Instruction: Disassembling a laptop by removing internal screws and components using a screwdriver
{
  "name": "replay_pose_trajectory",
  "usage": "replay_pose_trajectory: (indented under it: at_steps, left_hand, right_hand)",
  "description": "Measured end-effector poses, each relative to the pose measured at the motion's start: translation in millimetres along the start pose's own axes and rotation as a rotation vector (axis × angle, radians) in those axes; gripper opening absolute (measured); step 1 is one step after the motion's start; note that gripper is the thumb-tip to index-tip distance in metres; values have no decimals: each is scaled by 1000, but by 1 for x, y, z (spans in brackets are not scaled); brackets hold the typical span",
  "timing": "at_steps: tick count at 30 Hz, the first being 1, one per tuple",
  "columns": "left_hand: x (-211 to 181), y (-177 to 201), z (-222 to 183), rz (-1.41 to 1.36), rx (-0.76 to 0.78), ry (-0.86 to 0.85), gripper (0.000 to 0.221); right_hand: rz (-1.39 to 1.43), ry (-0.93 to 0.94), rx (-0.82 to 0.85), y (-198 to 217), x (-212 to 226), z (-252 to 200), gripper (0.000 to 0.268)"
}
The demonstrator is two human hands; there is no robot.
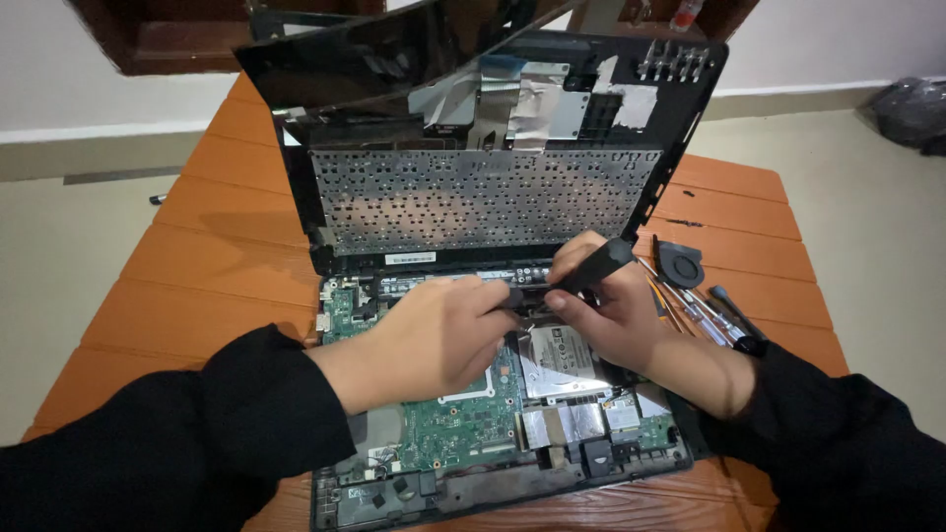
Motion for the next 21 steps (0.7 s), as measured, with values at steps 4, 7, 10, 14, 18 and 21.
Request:
replay_pose_trajectory:
  at_steps: [4,7,10,14,18,21]
  left_hand:
    - [2,-7,-1,-20,-7,38,18]
    - [2,-14,-1,3,-6,59,19]
    - [3,-14,0,35,5,74,19]
    - [4,-17,-1,23,-3,88,14]
    - [-2,-9,2,20,7,75,14]
    - [-3,-8,3,78,16,62,12]
  right_hand:
    - [6,15,-4,0,2,0,15]
    - [30,30,-1,0,3,0,15]
    - [55,48,-2,-1,7,2,14]
    - [86,38,-35,4,5,2,12]
    - [154,-68,-82,15,2,-7,16]
    - [265,-82,-97,21,-1,-10,11]
Point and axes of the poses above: each hand's wrist, its own z-axis towards the middle knuckle, its own y-axis out of the back of the hand, x = y × z, the point moved 5 cm from there along z, towards the middle knuckle, and after that the axes turned 6 degrees about -y, right-handed, at the moved point
